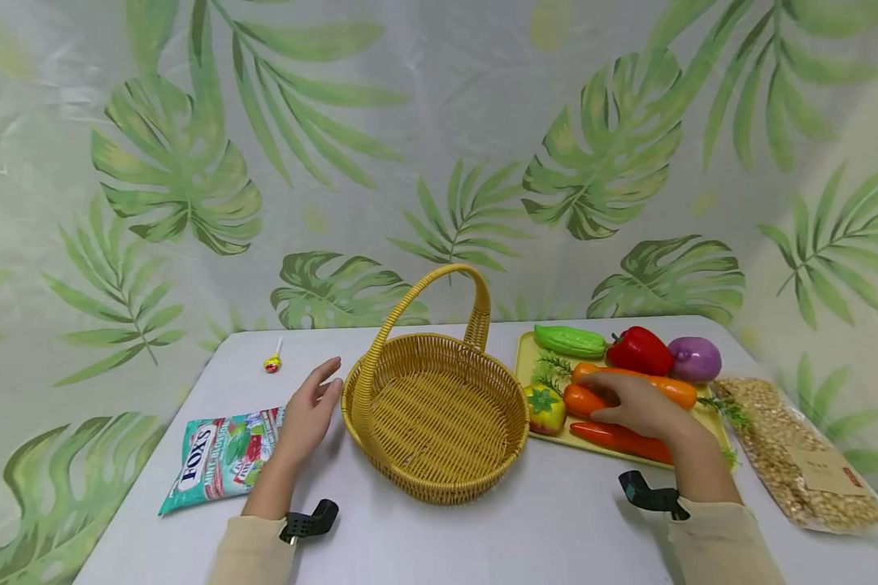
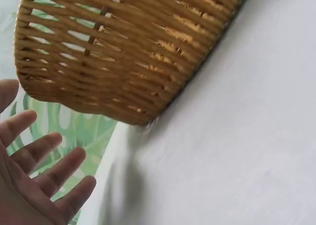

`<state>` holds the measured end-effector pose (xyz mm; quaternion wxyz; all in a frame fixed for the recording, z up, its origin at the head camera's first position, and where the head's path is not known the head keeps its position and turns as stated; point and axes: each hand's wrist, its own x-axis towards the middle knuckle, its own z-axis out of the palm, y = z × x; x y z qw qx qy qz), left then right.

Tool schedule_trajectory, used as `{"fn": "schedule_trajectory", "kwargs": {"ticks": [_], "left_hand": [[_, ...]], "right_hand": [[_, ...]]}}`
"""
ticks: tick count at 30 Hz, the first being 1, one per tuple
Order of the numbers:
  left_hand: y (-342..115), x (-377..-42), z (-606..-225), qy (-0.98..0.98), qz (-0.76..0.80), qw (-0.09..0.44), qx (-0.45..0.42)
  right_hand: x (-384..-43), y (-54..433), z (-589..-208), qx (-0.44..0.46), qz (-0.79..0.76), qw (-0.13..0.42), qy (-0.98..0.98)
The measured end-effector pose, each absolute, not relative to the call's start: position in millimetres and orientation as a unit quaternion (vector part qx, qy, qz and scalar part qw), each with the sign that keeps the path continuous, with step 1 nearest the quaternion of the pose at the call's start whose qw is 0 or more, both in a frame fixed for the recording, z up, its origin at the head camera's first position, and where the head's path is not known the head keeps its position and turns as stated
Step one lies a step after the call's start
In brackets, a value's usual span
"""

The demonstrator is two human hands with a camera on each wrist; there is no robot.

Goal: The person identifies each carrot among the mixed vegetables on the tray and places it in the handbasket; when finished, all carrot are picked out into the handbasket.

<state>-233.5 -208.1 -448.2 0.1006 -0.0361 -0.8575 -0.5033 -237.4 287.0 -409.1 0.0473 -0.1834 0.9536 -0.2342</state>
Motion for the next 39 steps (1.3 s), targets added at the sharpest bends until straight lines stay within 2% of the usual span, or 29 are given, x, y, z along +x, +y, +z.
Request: {"fn": "schedule_trajectory", "kwargs": {"ticks": [10,18,31,39], "left_hand": [[-201.6,-233.5,-455.4,-0.791,-0.607,0.039,-0.068],[-197.8,-233.1,-462.6,-0.739,-0.669,-0.004,-0.082],[-194.9,-233.1,-468.9,-0.714,-0.693,-0.01,-0.104],[-196.5,-231.0,-473.5,-0.709,-0.698,-0.01,-0.102]], "right_hand": [[-239.1,285.3,-412.9,-0.185,-0.255,0.047,0.948],[-239.8,287.4,-411.0,-0.174,-0.284,0.018,0.943],[-237.8,274.1,-389.6,-0.189,-0.317,-0.045,0.928],[-232.9,247.1,-364.0,-0.221,-0.346,-0.04,0.911]]}}
